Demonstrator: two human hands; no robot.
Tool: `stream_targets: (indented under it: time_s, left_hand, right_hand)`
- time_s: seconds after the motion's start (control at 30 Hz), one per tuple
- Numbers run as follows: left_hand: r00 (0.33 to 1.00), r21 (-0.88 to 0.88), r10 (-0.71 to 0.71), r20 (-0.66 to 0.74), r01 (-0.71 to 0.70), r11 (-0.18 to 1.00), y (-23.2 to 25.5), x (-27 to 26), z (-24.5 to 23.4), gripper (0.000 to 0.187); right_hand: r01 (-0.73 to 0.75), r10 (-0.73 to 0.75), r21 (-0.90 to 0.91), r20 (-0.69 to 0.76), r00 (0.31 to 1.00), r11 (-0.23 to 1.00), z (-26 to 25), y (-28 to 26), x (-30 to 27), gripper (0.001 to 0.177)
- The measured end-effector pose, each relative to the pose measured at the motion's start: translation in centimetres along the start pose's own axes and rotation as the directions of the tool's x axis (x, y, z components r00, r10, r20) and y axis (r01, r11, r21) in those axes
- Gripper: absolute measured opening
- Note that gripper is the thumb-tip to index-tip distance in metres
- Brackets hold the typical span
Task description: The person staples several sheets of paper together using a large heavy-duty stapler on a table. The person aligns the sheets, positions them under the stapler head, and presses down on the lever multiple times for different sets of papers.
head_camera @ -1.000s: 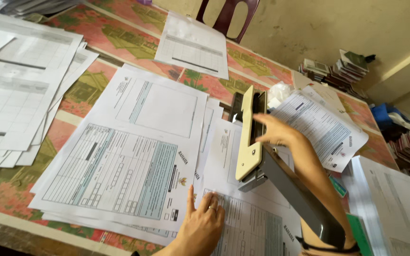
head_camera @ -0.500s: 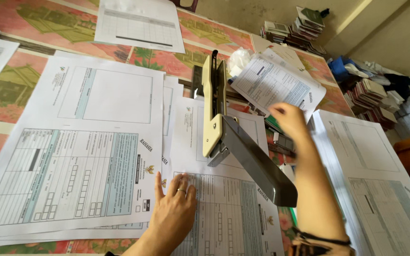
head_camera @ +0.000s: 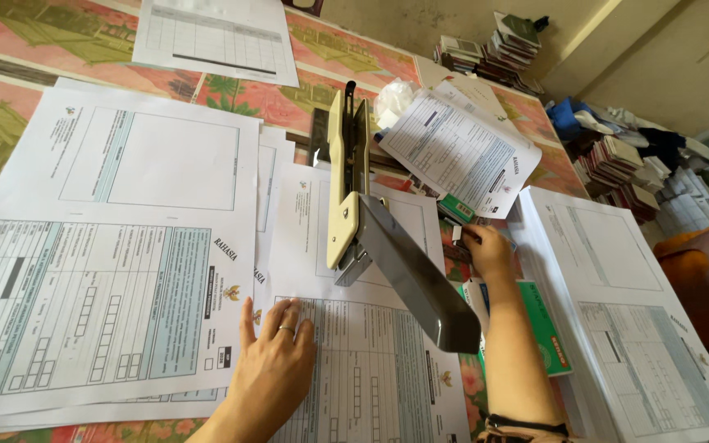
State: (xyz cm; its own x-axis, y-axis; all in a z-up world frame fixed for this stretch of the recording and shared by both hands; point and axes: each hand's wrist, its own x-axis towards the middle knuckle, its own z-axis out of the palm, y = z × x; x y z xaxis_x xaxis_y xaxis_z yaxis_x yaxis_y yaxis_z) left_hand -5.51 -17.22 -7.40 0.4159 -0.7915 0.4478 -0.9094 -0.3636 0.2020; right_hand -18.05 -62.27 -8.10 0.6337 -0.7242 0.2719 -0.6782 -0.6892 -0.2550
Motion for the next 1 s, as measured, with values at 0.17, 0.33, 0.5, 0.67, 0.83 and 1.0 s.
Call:
stream_targets:
  time_s: [0.17,0.33,0.5,0.67,0.83,1.0]
  left_hand:
    - [1.0,-0.003,-0.005,-0.002,0.005,1.0,0.0,0.0,0.2,0.031]
    - [0.999,0.019,-0.002,-0.041,0.002,1.0,0.1,0.0,0.0,0.025]
    - [1.0,0.018,0.003,0.016,-0.003,1.0,0.0,-0.1,0.4,0.027]
    - [0.998,-0.003,-0.001,0.063,0.001,1.0,0.0,0.1,0.2,0.029]
    - [1.0,0.015,0.017,0.012,-0.017,1.0,-0.1,-0.1,0.5,0.03]
    - [1.0,0.008,0.021,-0.022,-0.02,1.0,0.0,-0.1,0.4,0.026]
  right_hand:
    - [-0.048,0.046,0.041,0.056,0.997,0.998,0.2,0.0,0.0,0.039]
    - [-0.038,0.034,0.057,0.064,0.997,0.998,0.0,0.1,-0.5,0.039]
    - [-0.105,0.099,0.051,0.101,0.99,0.993,-0.2,-0.4,-0.5,0.024]
    - [-0.153,0.137,0.066,0.202,0.97,0.986,-0.2,-0.2,0.2,0.04]
    - [-0.172,0.139,0.111,0.257,0.956,0.979,-0.1,0.3,0.1,0.045]
    - [-0.219,0.178,0.256,0.176,0.968,0.941,-1.9,-2.4,-1.3,0.029]
